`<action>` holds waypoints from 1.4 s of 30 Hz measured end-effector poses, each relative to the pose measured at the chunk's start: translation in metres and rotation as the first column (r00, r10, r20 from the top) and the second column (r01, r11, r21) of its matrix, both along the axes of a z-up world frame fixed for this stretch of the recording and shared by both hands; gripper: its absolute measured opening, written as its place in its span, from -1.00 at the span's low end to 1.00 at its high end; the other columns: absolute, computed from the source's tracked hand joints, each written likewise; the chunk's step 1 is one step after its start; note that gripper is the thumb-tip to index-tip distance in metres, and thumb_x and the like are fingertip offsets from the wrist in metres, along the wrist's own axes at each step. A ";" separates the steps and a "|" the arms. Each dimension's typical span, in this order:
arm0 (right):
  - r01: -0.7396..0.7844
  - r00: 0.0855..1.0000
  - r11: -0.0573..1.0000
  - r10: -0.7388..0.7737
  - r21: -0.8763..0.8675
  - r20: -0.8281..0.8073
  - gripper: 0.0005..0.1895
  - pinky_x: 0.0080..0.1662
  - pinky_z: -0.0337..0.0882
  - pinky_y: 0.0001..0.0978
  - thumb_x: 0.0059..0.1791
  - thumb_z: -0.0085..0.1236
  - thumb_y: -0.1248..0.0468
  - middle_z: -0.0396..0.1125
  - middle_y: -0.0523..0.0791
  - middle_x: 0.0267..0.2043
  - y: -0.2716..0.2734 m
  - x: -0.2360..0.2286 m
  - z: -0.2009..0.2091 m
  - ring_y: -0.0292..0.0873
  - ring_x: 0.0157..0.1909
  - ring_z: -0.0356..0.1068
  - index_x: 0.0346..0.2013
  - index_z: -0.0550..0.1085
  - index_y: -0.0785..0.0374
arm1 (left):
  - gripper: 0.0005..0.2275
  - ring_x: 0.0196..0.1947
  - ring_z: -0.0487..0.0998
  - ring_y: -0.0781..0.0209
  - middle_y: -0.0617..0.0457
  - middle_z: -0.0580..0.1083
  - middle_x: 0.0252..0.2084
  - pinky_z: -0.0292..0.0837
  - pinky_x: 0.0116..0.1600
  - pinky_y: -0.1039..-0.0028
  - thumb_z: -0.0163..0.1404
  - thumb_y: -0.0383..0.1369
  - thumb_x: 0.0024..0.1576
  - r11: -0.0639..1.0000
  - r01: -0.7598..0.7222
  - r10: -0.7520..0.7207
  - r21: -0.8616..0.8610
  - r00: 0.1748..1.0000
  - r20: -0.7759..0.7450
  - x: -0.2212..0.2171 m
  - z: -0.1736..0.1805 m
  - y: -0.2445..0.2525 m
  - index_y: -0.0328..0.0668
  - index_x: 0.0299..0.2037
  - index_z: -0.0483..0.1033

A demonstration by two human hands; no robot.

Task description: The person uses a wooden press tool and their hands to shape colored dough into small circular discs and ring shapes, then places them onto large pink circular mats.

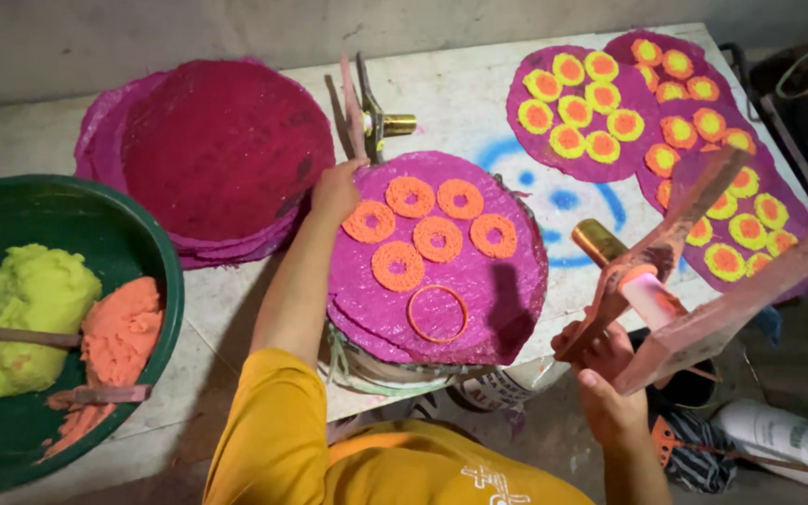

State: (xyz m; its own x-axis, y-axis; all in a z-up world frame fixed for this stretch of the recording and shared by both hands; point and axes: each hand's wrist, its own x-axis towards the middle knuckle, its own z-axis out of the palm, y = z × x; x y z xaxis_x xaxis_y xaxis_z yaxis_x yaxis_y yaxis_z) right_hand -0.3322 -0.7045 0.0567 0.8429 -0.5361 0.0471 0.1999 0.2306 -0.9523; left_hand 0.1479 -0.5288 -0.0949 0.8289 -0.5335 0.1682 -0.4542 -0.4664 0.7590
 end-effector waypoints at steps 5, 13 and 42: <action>-0.023 1.000 1.000 0.023 0.009 0.004 -0.09 0.24 0.27 -0.01 -0.14 0.39 0.16 0.27 0.03 0.17 -0.003 0.007 0.000 0.10 0.23 0.30 0.40 0.16 0.33 | -0.55 0.02 0.55 -0.20 -0.19 0.55 0.01 0.45 0.09 0.16 -0.16 -0.68 0.02 0.992 0.043 -0.031 -0.122 0.995 0.099 -0.010 0.022 0.013 -0.06 0.04 0.60; 0.034 0.973 0.988 -0.067 -0.151 -0.222 -0.16 0.25 0.24 -0.14 -0.18 0.22 0.30 0.28 0.02 0.27 -0.024 0.014 -0.061 0.01 0.34 0.23 0.38 0.14 0.30 | -0.61 0.03 0.59 -0.10 -0.22 0.56 0.01 0.46 0.11 0.27 -0.13 -0.61 0.16 0.989 0.144 -0.145 -0.035 0.988 -0.050 -0.013 0.042 0.043 -0.03 0.12 0.58; -0.106 0.986 0.922 0.146 -0.371 0.079 -0.22 0.41 0.09 -0.20 -0.15 -0.19 0.62 0.14 0.00 0.25 0.007 0.073 -0.164 -0.06 0.35 0.17 0.40 0.04 0.35 | -0.53 0.26 0.38 0.06 -0.03 0.40 0.28 0.26 0.34 0.20 -0.03 -0.47 0.13 0.259 -0.865 -0.127 -0.429 0.409 -0.903 -0.230 -0.064 0.099 -0.13 0.31 0.28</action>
